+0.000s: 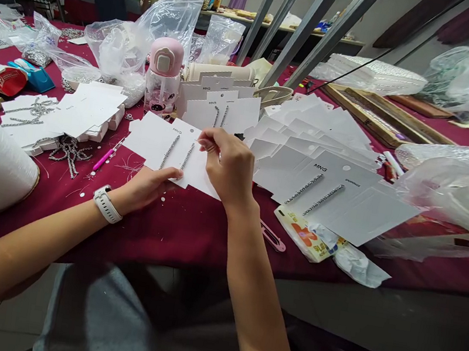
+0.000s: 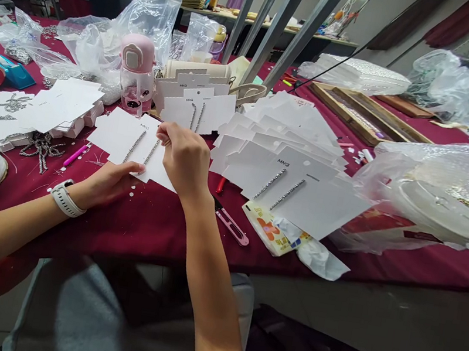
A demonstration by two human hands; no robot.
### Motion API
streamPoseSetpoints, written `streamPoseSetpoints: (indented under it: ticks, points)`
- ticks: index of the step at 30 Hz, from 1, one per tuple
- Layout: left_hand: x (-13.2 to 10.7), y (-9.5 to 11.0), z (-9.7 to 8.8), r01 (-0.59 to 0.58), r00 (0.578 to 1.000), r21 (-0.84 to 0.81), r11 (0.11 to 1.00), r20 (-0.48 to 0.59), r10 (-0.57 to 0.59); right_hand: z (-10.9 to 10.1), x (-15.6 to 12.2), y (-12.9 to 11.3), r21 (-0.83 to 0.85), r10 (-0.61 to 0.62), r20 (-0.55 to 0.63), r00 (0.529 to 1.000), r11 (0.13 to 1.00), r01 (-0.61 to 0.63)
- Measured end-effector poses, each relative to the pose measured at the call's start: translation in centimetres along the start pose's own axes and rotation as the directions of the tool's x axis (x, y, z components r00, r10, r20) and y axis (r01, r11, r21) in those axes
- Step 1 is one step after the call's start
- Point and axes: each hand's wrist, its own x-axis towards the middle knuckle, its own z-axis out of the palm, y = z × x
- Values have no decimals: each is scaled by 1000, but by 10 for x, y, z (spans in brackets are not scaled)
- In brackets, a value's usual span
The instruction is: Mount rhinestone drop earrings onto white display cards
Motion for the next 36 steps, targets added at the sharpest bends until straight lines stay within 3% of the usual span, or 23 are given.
streamPoseSetpoints:
  ticks: [9, 15, 30, 36]
  points:
    - [-2, 1, 2, -16, 1000, 22, 1000, 5, 16, -2, 0, -2, -28, 9, 74, 997, 1000, -7]
    - [0, 1, -1, -51, 999, 17, 999, 13, 51, -3, 0, -2, 28, -48, 146, 988, 999, 44]
    - [1, 2, 0, -72, 997, 17, 997, -32, 73, -6, 1, 4, -85, 13, 180, 984, 996, 3]
    - [0, 1, 0, -65, 997, 33, 997, -31, 67, -7, 0, 4, -84, -44, 158, 986, 995, 58]
